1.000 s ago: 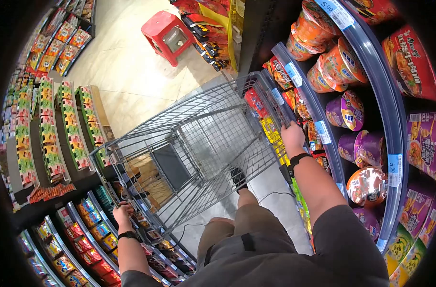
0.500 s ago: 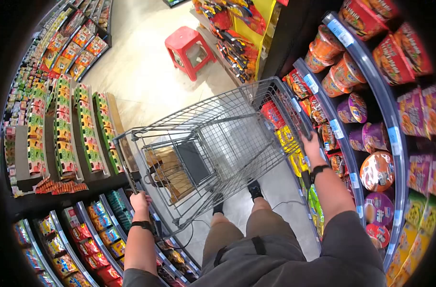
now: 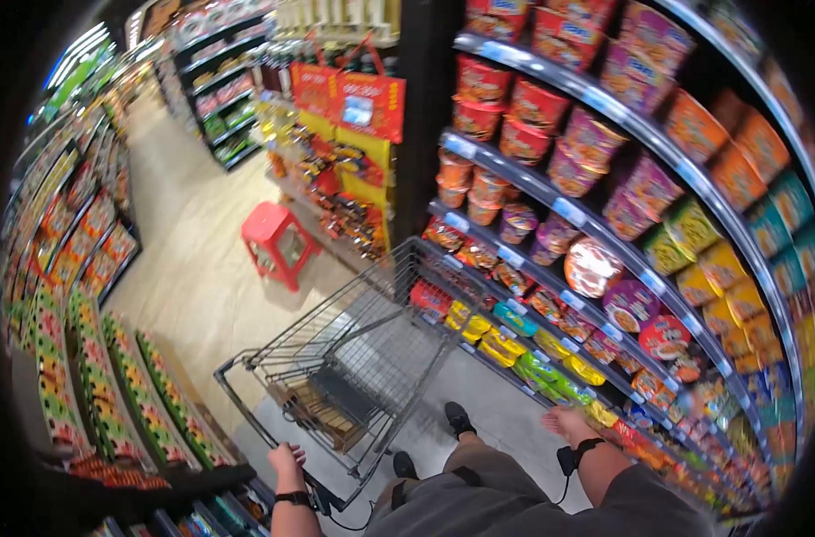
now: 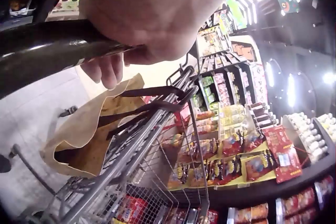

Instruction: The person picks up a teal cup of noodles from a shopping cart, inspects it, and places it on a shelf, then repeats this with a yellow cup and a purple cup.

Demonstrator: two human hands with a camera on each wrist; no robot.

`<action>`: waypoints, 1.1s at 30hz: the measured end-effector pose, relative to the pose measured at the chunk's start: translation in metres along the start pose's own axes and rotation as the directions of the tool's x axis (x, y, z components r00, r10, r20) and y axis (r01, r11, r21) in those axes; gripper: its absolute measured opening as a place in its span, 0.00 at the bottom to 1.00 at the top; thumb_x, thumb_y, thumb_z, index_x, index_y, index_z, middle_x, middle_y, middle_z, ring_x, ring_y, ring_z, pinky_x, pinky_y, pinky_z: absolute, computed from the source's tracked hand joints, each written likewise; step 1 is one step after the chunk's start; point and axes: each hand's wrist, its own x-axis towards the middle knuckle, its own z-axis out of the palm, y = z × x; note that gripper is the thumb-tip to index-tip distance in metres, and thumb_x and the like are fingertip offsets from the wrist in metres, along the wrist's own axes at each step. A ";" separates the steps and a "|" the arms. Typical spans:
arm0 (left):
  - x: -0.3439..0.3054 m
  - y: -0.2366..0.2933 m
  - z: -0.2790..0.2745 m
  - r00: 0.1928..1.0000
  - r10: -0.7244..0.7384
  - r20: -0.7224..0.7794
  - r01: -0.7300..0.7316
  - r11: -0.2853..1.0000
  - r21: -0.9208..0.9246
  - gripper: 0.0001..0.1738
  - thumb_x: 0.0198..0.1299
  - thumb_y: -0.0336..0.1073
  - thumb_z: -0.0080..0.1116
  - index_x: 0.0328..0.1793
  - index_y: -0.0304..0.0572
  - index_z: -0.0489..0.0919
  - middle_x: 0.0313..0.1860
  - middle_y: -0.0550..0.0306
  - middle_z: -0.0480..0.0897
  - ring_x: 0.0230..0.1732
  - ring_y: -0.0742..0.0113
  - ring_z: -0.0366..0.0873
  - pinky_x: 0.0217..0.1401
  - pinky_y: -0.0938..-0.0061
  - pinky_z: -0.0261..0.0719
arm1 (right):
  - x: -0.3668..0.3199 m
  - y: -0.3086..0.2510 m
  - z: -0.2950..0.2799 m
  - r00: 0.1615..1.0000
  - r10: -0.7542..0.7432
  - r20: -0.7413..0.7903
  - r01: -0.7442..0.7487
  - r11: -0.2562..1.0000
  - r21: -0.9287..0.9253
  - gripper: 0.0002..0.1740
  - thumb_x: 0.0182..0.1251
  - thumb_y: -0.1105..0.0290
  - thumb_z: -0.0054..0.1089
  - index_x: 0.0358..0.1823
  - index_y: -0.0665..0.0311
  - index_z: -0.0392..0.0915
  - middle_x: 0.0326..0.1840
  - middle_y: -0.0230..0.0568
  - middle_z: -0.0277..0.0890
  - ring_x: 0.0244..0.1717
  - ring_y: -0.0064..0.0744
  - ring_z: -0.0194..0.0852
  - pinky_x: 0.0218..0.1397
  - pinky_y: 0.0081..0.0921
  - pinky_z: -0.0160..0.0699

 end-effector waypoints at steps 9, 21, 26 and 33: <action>0.066 -0.020 -0.004 0.997 -0.046 0.058 0.046 0.999 0.001 0.15 0.68 0.36 0.49 0.57 0.36 0.73 0.40 0.43 0.84 0.31 0.49 0.82 0.29 0.54 0.78 | -0.075 0.031 -0.058 0.988 -0.115 -0.098 0.135 0.963 0.233 0.12 0.75 0.65 0.63 0.51 0.66 0.83 0.43 0.44 0.86 0.43 0.38 0.87 0.46 0.38 0.88; -0.044 0.079 0.023 0.616 0.744 -0.259 -0.458 0.605 0.651 0.33 0.65 0.36 0.64 0.73 0.25 0.70 0.63 0.30 0.78 0.69 0.37 0.75 0.72 0.54 0.72 | -0.036 -0.052 -0.088 0.973 -0.222 0.061 0.189 0.921 0.339 0.12 0.79 0.68 0.57 0.57 0.65 0.79 0.49 0.45 0.87 0.48 0.39 0.88 0.50 0.36 0.87; -0.227 0.234 0.073 0.199 0.980 -0.017 -0.960 0.199 0.199 0.19 0.80 0.35 0.53 0.67 0.28 0.77 0.64 0.44 0.81 0.66 0.56 0.78 0.74 0.66 0.70 | -0.007 -0.076 -0.131 0.970 -0.222 0.098 0.183 0.935 0.305 0.12 0.79 0.68 0.56 0.59 0.63 0.78 0.54 0.46 0.86 0.53 0.40 0.87 0.54 0.38 0.86; -0.550 0.305 0.144 -0.644 0.540 -0.541 -0.508 -0.831 -0.226 0.12 0.78 0.45 0.54 0.52 0.47 0.80 0.41 0.61 0.81 0.39 0.67 0.79 0.42 0.68 0.75 | 0.012 -0.126 -0.176 0.957 -0.268 0.110 0.243 0.949 0.203 0.15 0.79 0.66 0.56 0.61 0.64 0.78 0.57 0.47 0.84 0.58 0.42 0.85 0.59 0.39 0.83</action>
